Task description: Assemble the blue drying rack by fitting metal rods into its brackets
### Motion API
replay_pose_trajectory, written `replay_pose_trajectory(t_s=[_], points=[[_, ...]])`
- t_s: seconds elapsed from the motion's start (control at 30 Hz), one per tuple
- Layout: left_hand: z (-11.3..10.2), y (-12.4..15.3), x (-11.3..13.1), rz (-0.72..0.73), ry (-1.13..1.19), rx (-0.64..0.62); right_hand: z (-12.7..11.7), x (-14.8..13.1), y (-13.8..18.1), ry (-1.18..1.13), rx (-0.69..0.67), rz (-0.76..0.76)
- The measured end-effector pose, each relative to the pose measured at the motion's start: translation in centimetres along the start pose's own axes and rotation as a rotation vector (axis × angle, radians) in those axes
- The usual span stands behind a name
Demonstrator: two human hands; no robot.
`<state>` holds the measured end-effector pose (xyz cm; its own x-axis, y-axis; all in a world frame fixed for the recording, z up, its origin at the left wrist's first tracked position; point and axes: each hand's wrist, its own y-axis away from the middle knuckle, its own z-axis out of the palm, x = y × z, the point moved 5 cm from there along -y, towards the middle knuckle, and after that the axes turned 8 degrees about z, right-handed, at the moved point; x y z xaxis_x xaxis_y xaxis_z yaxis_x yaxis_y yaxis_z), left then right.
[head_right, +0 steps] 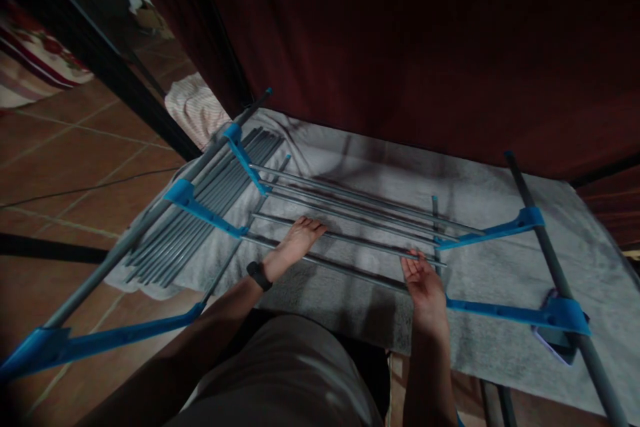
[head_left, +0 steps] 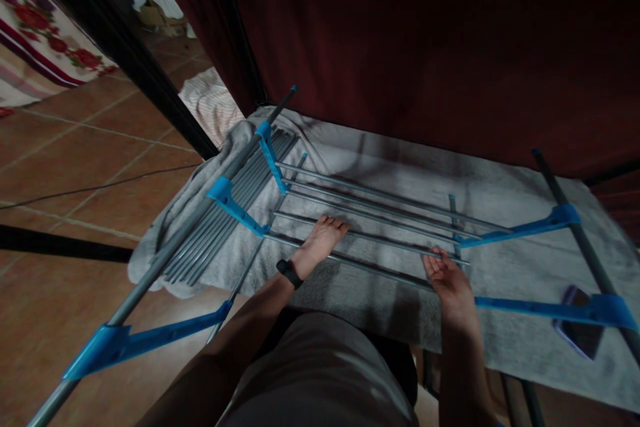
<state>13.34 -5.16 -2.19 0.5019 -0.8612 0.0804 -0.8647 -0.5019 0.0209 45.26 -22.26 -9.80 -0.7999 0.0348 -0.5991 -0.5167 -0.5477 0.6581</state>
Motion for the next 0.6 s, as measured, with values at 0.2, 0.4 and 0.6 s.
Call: replay_pose_trajectory(t_s=[0.2, 0.4, 0.6], points=[[-0.1, 0.4, -1.1, -0.019, -0.059, 0.018, -0.2, -0.2, -0.5, -0.008, 0.056, 0.026], [0.3, 0.7, -1.5, -0.003, -0.084, 0.088, 0.1, -0.4, -0.9, 0.017, 0.063, 0.006], [1.0, 0.6, -1.3, -0.015, -0.139, 0.086, 0.3, -0.3, -1.2, 0.087, 0.073, -0.067]])
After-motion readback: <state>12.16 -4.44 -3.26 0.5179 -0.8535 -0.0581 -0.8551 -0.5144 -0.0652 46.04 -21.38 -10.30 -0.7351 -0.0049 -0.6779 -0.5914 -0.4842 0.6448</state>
